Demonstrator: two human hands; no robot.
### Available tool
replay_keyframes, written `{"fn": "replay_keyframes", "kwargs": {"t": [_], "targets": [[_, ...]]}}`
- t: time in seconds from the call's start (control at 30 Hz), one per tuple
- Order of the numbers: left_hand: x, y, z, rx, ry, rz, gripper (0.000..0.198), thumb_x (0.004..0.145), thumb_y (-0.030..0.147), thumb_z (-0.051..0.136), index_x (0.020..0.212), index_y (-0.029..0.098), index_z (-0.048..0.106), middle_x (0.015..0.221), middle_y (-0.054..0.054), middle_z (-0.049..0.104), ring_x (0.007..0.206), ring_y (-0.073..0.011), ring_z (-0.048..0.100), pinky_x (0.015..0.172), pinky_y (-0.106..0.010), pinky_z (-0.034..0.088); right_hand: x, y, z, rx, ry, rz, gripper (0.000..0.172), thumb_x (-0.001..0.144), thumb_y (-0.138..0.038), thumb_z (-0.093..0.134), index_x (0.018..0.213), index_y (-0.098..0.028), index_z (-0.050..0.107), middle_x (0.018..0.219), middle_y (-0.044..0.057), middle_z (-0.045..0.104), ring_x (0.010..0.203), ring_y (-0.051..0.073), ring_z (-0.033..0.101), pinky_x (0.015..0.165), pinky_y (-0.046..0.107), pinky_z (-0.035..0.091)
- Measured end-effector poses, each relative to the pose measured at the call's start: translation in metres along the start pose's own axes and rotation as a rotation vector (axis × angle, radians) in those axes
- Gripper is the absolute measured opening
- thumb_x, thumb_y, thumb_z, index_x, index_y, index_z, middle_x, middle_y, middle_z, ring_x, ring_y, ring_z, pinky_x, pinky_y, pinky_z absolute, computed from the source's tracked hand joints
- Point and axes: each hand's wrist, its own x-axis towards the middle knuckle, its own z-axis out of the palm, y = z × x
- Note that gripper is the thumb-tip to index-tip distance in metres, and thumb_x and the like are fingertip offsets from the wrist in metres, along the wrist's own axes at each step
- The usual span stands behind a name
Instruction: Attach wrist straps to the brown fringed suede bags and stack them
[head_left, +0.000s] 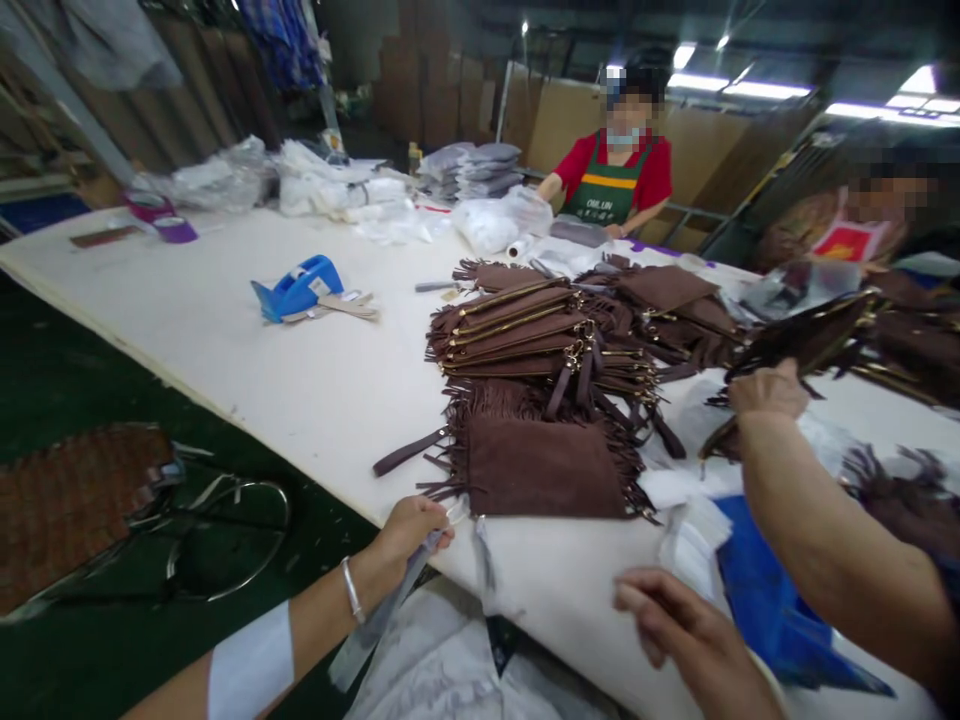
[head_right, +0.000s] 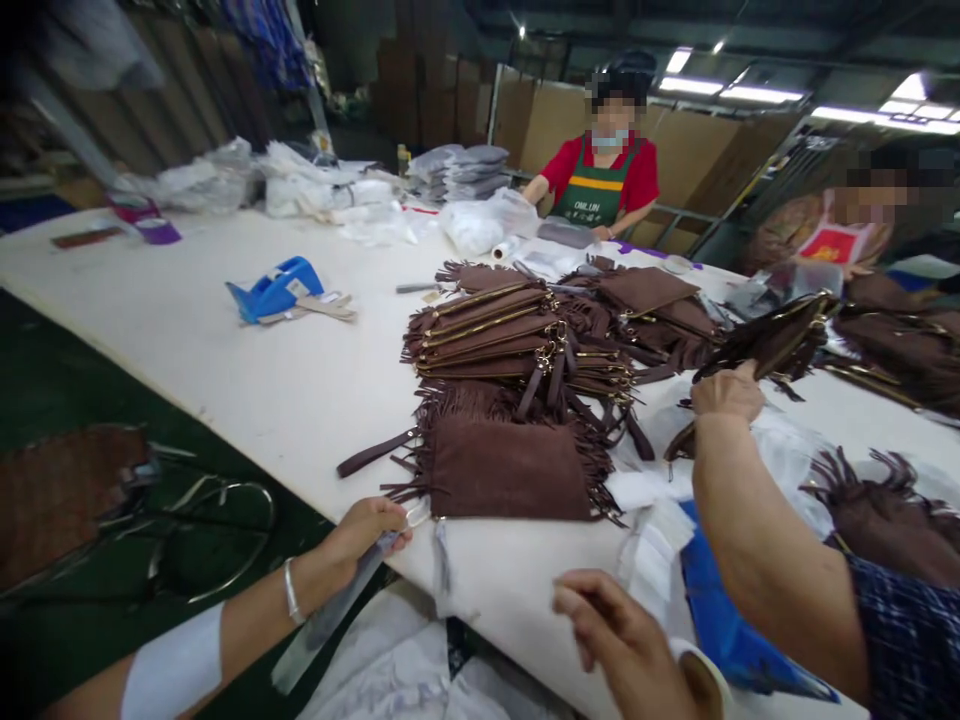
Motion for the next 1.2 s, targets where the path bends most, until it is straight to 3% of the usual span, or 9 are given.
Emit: {"fn": "replay_keyframes", "kwargs": {"t": [0.1,0.17,0.3,0.63,1.2], "targets": [[0.003,0.003,-0.004,0.004,-0.034,-0.018,0.008,0.059,0.015,0.06,0.066,0.012,0.06,0.058,-0.007,0.067,0.048,-0.0119,0.056,0.047,-0.021,0.037,0.04,-0.017,0.077,0.267,-0.286,-0.019,0.026,0.071,-0.043,0.069,0.078,-0.019,0.065,0.064,-0.003,0.056,0.047,0.008,0.043,0.044,0.021,0.034],[0.005,0.005,-0.007,0.001,-0.065,-0.031,0.006,0.059,0.015,0.06,0.063,0.011,0.061,0.058,-0.008,0.067,0.047,-0.0112,0.054,0.046,-0.021,0.036,0.059,-0.025,0.119,0.36,-0.392,-0.014,0.024,0.069,-0.039,0.071,0.075,-0.017,0.064,0.061,-0.004,0.055,0.045,0.006,0.04,0.043,0.02,0.03],[0.01,0.005,-0.012,-0.006,-0.119,-0.051,0.007,0.06,0.016,0.061,0.061,0.01,0.064,0.053,-0.006,0.063,0.044,-0.0104,0.051,0.044,-0.02,0.032,0.084,-0.025,0.161,0.419,-0.484,-0.003,0.023,0.067,-0.036,0.073,0.076,-0.016,0.063,0.056,-0.006,0.053,0.043,0.005,0.038,0.042,0.019,0.029],[0.017,0.0,-0.017,-0.022,-0.141,-0.102,0.011,0.062,0.018,0.061,0.067,0.011,0.067,0.058,-0.006,0.065,0.045,-0.0103,0.051,0.042,-0.02,0.03,0.099,-0.014,0.178,0.371,-0.428,-0.036,0.017,0.07,-0.032,0.069,0.077,-0.017,0.064,0.056,-0.005,0.054,0.042,0.006,0.037,0.042,0.019,0.028],[0.013,0.013,-0.014,0.013,-0.145,-0.161,0.012,0.058,0.017,0.055,0.055,0.009,0.064,0.046,-0.005,0.057,0.035,-0.0081,0.044,0.037,-0.018,0.027,0.097,-0.023,0.174,0.348,-0.447,-0.064,0.019,0.071,-0.034,0.066,0.076,-0.016,0.063,0.052,-0.006,0.048,0.043,0.007,0.036,0.041,0.019,0.027]]}}
